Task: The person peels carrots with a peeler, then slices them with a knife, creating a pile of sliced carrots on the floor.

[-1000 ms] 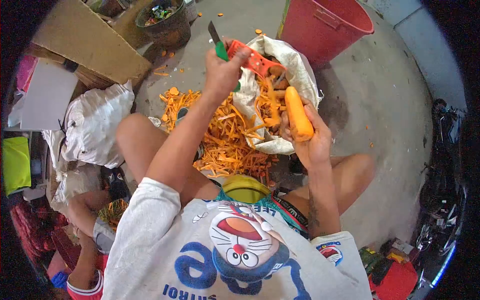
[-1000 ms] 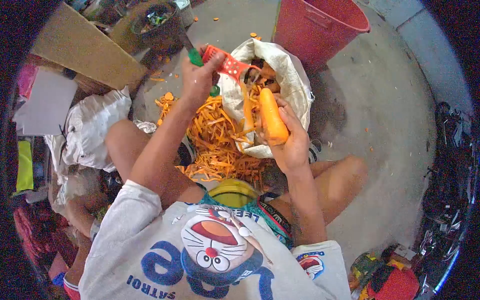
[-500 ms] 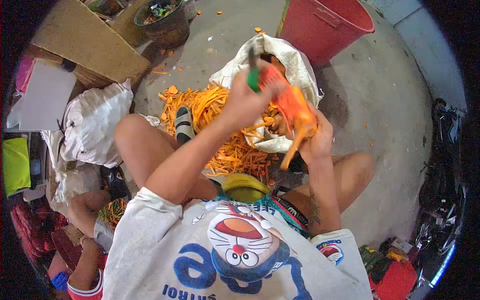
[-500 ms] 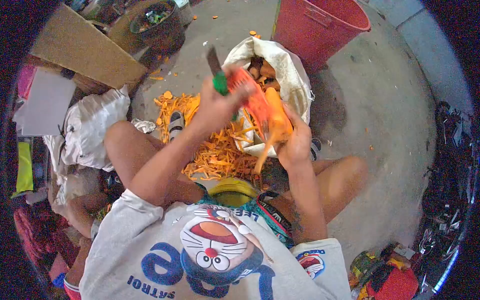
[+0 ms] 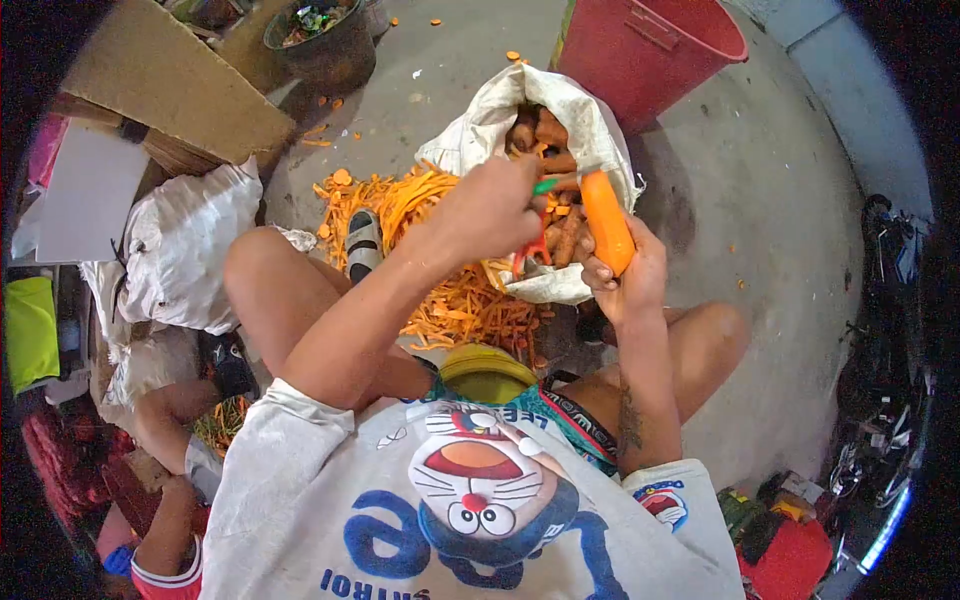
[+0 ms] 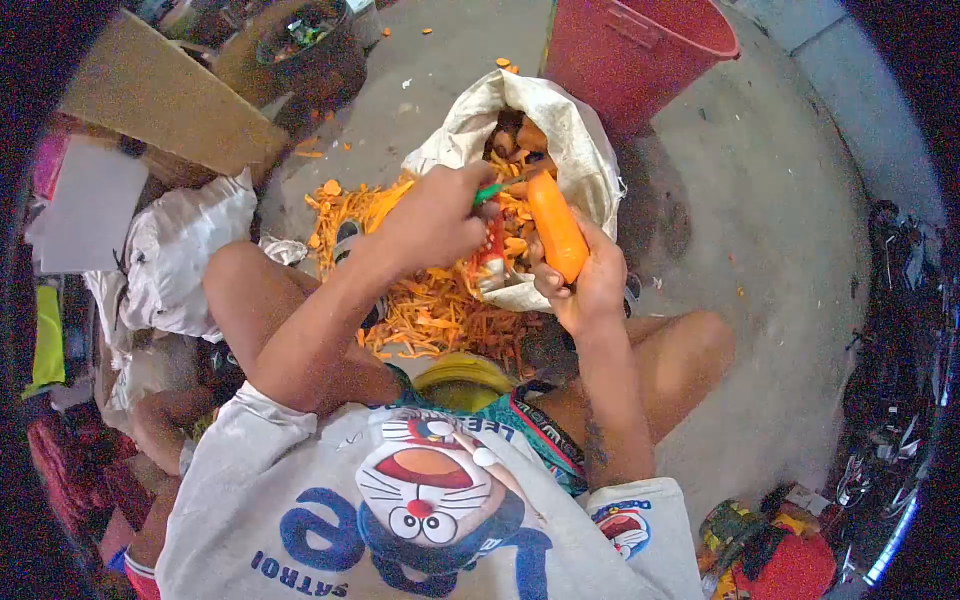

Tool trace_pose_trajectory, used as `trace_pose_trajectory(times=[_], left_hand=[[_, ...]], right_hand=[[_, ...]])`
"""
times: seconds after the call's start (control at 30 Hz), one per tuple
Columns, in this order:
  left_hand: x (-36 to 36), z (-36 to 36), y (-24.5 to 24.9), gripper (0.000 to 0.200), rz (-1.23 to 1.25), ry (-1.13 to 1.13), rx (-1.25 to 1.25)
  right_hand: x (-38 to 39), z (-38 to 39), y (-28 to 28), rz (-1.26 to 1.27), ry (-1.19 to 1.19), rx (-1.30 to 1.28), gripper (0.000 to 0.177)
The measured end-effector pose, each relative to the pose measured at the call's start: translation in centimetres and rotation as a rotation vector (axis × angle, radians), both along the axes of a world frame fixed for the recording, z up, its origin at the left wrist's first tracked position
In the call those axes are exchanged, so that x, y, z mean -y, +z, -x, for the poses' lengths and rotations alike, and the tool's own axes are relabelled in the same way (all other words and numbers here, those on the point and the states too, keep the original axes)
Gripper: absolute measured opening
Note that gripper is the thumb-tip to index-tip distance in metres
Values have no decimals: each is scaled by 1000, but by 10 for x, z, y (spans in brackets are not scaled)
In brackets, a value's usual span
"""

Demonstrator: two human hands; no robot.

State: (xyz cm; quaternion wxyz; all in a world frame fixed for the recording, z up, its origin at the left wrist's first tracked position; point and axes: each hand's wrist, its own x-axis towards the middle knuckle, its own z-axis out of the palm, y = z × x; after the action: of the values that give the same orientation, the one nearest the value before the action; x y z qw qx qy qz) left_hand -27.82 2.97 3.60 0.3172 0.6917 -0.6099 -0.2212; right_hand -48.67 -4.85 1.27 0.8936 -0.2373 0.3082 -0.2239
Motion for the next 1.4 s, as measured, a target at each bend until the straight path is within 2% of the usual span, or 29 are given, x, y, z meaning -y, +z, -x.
trace_pose_trajectory(times=[0.07, 0.13, 0.17, 0.23, 0.3, 0.33, 0.4, 0.43, 0.47, 0.53, 0.57, 0.63, 0.7, 0.77, 0.8, 0.9, 0.97, 1.0, 1.03, 1.07, 1.13, 1.2, 1.23, 1.27, 1.33, 1.4], left_hand=[[0, 1, -1, 26, 6, -76, -42], [9, -9, -27, 24, -167, -99, 15], [16, -22, -51, 23, -388, -134, 161], [11, -25, -53, 23, -345, -87, 147], [9, -20, -45, 23, -270, -48, 13], [8, -18, -39, 23, -279, -72, 17], [8, -18, -30, 26, -121, 2, -81], [9, -18, -24, 28, -158, 50, 13], [7, -18, -21, 28, -159, 47, 15], [0, -18, -18, 28, -40, 36, 124], [-2, -17, -17, 28, -42, 36, 128], [-3, -11, -18, 27, 41, 13, 121], [-3, -5, -16, 27, 7, -2, 80], [-3, 0, -8, 28, -15, -4, 41], [-7, 6, 1, 28, -13, -31, 53], [-11, 12, 3, 27, 16, -70, 52], [-7, 5, -12, 25, 47, -74, 41], [3, -8, -38, 24, -167, -120, 111], [8, -18, -41, 23, -373, -161, 186], [9, -23, -45, 23, -356, -142, 191], [4, -18, -31, 22, -224, -14, 191], [-4, -8, -15, 23, -210, -38, 151], [-9, -1, -6, 23, -120, -52, 165], [-13, 4, 1, 24, -30, -60, 172], [-17, 11, 8, 26, -74, -100, 149], [-20, 13, 9, 27, -45, -123, 160]], right_hand=[[-4, -2, 4, 1, 13, 13, 41], [-8, 0, 8, 7, 29, 28, 40], [-6, 2, 9, 47, 84, 90, 41], [-10, -11, 24, 102, 157, 153, 42], [-34, -34, 42, 428, -503, -63, 46], [-29, -28, 34, 419, -526, -70, 46], [-6, -13, 13, 70, -196, 240, 49], [-4, -7, 8, 141, -91, 45, 46], [-4, -6, 3, 141, -94, 47, 46], [-8, -9, 0, 439, -18, -263, 44], [-12, -17, -2, 570, -156, -338, 42], [-12, -18, 3, 624, -157, -340, 43], [-16, -15, 2, 675, -152, -349, 43], [-16, -12, -3, 925, -78, -481, 38], [-17, -11, -2, 924, -74, -483, 38], [-18, -8, -4, 986, -65, -468, 38], [-18, -2, -11, 964, -94, -252, 38], [-19, 2, -13, 964, -89, -251, 38], [-18, 3, -13, 1017, -94, -206, 38], [-12, 2, -11, 1081, -92, -153, 38], [-12, -3, 4, 1060, -174, -225, 38], [-6, 0, 10, 1159, -80, -462, 37], [-5, 0, 8, 1184, -102, -519, 34], [-3, 1, 8, 1180, -107, -527, 34], [-2, 3, 8, 1329, -83, -571, 31], [-4, 4, 4, 1327, -86, -554, 30]])
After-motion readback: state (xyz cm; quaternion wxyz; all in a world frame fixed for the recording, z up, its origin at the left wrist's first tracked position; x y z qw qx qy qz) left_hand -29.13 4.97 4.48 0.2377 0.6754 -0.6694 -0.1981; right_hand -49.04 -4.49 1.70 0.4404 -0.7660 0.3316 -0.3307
